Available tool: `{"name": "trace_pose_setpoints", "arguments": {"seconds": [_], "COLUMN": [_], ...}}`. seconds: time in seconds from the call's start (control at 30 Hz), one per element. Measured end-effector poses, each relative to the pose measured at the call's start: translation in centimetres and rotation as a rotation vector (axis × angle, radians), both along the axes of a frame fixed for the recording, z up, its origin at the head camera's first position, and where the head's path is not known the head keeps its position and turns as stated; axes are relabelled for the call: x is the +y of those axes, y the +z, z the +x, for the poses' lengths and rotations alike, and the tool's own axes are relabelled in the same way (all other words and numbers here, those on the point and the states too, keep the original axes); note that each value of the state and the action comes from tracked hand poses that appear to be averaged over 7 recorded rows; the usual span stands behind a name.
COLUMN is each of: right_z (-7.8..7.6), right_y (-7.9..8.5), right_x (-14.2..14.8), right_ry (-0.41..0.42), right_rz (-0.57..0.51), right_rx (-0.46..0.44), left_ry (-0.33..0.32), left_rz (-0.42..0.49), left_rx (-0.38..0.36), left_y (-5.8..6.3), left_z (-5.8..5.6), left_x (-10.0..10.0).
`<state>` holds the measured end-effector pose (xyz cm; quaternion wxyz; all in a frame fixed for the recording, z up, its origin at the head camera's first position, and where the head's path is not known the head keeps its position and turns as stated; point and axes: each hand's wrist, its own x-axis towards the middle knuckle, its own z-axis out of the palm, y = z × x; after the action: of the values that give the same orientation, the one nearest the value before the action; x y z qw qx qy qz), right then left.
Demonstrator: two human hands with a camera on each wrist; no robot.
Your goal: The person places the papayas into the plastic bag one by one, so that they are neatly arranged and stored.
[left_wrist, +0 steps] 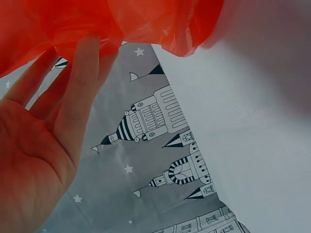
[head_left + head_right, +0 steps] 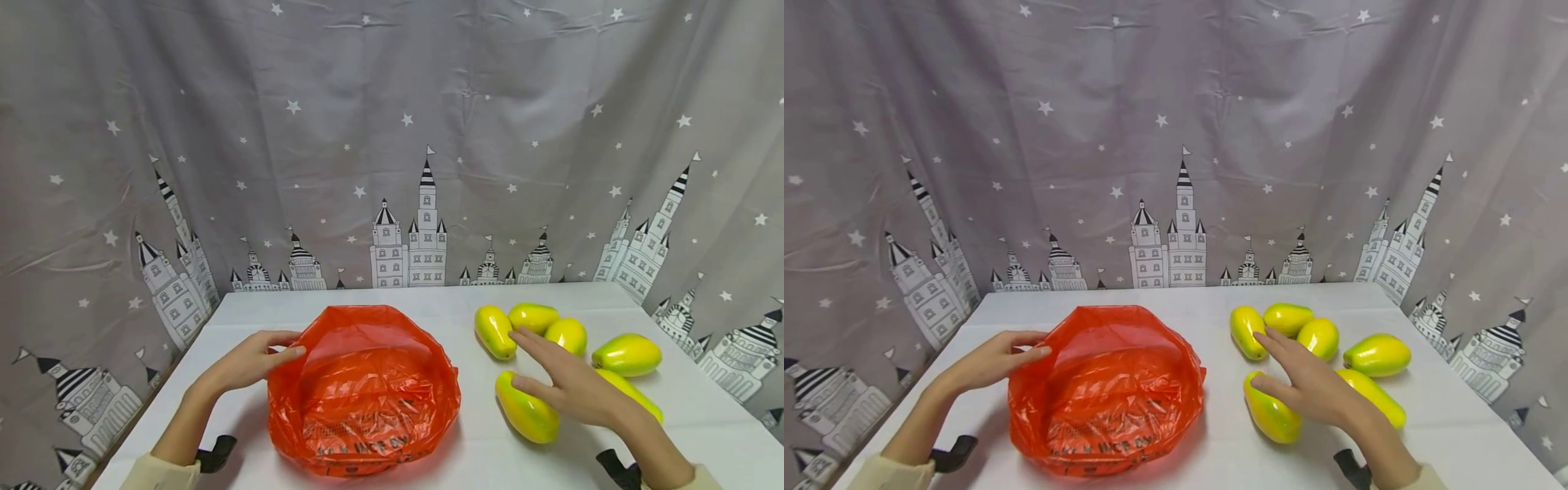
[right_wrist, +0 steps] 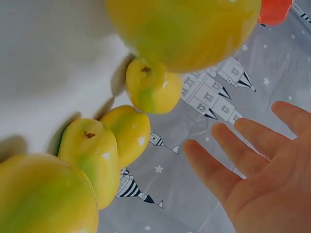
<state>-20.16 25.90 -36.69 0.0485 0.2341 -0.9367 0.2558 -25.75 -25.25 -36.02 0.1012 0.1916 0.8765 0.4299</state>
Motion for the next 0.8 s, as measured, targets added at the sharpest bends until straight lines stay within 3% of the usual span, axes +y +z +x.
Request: {"name": "trace_pose_setpoints", "arguments": {"seconds": [0.27, 0.43, 0.8], "right_z": [0.6, 0.9, 0.7], "right_y": [-0.8, -1.2, -1.9], "right_x": [-0.2, 0.0, -0.3], "right_ry": [0.021, 0.031, 0.055], "right_rz": [0.043, 0.047, 0.073], "right_rx": [-0.022, -0.047, -0.123], "left_ry": [0.009, -0.001, 0.097], "left_rz": [-0.073, -0.072, -0.092], "left_rx": [0.1, 0.122, 0.161], "left_y": [-0.1, -0.2, -0.3], "left_z": [0.1, 0.0, 0.3], "left_x": [0.0, 0.0, -0.1]}}
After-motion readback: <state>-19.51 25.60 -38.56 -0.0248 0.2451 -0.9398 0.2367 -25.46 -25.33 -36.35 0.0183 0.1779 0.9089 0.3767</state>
